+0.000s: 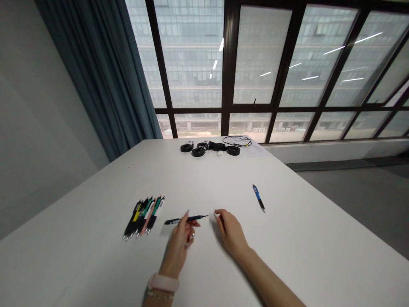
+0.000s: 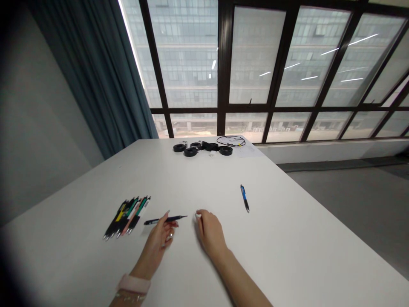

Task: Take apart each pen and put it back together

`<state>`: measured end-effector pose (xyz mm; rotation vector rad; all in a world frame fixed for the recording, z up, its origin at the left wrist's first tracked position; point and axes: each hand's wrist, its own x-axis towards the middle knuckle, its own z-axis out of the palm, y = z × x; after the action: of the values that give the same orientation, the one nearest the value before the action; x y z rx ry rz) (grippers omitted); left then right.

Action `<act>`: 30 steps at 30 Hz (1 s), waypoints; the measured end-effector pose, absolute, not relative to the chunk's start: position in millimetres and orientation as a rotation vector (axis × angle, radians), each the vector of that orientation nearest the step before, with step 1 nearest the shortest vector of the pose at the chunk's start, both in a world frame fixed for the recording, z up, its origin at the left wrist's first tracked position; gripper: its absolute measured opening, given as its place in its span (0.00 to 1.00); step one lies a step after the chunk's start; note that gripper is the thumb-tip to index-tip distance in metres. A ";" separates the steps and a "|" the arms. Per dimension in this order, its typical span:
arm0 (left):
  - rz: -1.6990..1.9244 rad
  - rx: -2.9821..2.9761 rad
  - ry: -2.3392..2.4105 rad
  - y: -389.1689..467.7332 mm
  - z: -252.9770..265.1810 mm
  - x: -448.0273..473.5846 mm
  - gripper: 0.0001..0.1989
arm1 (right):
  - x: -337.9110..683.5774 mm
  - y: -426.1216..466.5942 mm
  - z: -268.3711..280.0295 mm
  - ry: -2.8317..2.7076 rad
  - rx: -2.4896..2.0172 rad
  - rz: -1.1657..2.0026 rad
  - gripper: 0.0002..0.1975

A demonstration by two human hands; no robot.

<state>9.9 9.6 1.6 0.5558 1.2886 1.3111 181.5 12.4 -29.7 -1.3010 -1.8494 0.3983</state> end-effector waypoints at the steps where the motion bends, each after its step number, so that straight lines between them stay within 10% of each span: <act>1: 1.307 0.560 1.292 9.4 0.5 9.6 0.27 | 181.5 11.7 -30.0 -1.757 -1.262 0.505 0.13; 30: 1.200 0.769 1.431 20.2 -23.6 7.6 0.37 | 180.5 16.7 -19.1 -1.015 -1.048 1.297 0.26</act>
<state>7.6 20.2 -23.6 0.7693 1.4308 1.1997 180.5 16.7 -19.1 -1.0484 -1.0147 1.2971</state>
